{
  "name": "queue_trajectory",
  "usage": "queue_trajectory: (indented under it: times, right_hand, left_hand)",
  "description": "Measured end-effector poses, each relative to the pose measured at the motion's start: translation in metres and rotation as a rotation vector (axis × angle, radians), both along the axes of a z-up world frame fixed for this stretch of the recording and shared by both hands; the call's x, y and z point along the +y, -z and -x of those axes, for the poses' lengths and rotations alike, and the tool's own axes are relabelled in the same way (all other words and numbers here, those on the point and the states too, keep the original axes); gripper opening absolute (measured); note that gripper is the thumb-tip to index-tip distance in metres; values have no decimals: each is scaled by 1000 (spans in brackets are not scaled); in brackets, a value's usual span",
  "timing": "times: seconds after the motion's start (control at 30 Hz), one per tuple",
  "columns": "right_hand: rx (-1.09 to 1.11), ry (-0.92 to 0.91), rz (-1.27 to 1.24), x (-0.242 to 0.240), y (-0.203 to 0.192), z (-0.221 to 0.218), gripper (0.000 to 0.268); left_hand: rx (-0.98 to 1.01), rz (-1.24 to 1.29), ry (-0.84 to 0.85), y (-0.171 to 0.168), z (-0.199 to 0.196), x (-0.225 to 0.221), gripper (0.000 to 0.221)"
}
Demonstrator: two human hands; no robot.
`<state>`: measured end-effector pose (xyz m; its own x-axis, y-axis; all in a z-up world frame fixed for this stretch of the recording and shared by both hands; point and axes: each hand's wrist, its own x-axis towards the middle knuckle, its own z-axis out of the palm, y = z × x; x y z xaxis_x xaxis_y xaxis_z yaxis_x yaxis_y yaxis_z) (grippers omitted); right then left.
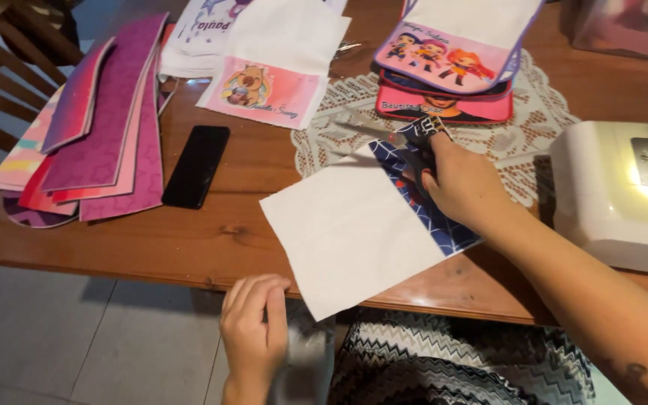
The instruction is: A person uses scissors to carefully cut out a printed Spiderman design from a white fabric sheet at a workstation.
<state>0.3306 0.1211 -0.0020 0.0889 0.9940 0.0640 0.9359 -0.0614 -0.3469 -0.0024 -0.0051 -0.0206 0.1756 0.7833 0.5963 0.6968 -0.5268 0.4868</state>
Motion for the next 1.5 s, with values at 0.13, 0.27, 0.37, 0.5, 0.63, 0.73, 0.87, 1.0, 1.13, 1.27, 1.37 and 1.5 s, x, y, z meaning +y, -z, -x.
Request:
queue_trajectory:
  times: [0.13,0.27,0.37,0.5,0.63,0.73,0.87,1.0,1.13,1.27,1.37,1.5]
  right_hand:
    - [-143,-163,-131,24,30,-10,29]
    - [-117,-302,-227,47,43,-20,27]
    - [-77,-331,-200,55,39,-21,25]
    - [-41,-348,-183,43,14,-11,27]
    - [265,-235,-102,-37,-39,25,32]
    - [703,-410,136,-118,-53,33,64]
    - [469,-458,688,-187,-19,16,44]
    - [170,-361,1088,-198,-7,5,33]
    - [100,-249,1214,-196,-1,3,12]
    - [-80,-407,1260,-197,22,-3,30]
    - [-47,-400,1299,-190,-1,3,42]
    - [-100,-640,1205,-205,52,-43,30]
  left_hand:
    - [-260,519,-280,5,-18,-16,28]
    - [-875,1076,-202,30,-46,-21,20]
    - [-952,1036,-61,38,-55,-23,20]
    - [-855,1109,-4,25,-63,-27,22]
    - [-877,1192,-154,13,-65,-24,29]
    - [-920,1203,-244,3,-63,-21,29]
    - [-827,1078,-55,24,-46,-27,34]
    - [-871,1023,-10,24,-44,-31,35]
    - [-788,947,-7,27,-50,-33,24]
    - [-959,1009,252,51,-57,-45,17]
    - [-835,1067,130,56,-61,-47,24]
    - [-856,990,62,53,-62,-41,24]
